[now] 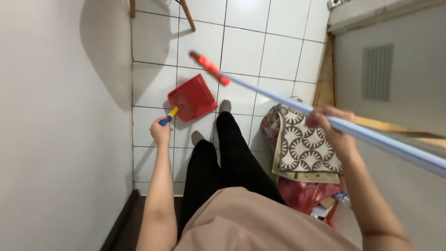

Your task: The recorder sweeps dirt into a red dustpan and then places a floor mat on the tiled floor near a shower curtain.

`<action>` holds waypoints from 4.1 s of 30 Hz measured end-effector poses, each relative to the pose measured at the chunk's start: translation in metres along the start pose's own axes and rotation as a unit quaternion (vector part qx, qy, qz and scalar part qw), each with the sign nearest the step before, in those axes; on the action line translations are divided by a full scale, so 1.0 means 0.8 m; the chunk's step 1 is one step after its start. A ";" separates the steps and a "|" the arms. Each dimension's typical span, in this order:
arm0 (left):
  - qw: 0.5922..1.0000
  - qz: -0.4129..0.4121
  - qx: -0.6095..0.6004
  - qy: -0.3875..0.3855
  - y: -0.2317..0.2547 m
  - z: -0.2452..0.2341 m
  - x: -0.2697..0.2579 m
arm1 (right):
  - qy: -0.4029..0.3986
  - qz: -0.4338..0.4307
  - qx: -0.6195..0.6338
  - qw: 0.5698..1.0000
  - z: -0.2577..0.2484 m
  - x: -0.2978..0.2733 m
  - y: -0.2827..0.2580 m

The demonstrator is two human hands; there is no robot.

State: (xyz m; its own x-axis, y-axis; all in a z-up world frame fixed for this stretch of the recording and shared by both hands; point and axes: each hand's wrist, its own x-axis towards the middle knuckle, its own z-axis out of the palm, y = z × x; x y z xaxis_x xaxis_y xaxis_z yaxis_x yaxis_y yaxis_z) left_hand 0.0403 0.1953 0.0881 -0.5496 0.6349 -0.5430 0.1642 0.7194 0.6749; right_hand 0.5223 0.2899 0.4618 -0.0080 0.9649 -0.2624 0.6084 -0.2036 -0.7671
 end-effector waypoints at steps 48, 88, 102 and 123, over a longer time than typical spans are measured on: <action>0.982 -0.086 -0.167 0.000 0.227 0.325 0.086 | -0.163 0.232 -0.211 0.936 0.020 0.228 0.432; 0.978 -0.096 -0.172 0.072 0.446 0.564 0.100 | -0.316 0.029 -0.347 0.883 -0.144 0.708 0.398; 0.987 -0.066 -0.093 0.115 0.445 0.567 0.090 | -0.296 -0.123 -0.380 0.868 0.121 0.828 0.374; 0.983 -0.135 -0.096 0.084 0.479 0.561 0.097 | -0.148 -0.105 -0.248 0.951 -0.146 0.888 0.360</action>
State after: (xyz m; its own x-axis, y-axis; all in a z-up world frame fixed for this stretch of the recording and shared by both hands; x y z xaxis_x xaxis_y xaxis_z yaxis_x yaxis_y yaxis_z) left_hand 0.4279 0.6469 0.0804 -0.6826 0.3606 -0.6356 -0.1555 0.7782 0.6085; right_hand 0.7843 0.9360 0.1230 -0.3503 0.8714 -0.3435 0.8679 0.1641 -0.4688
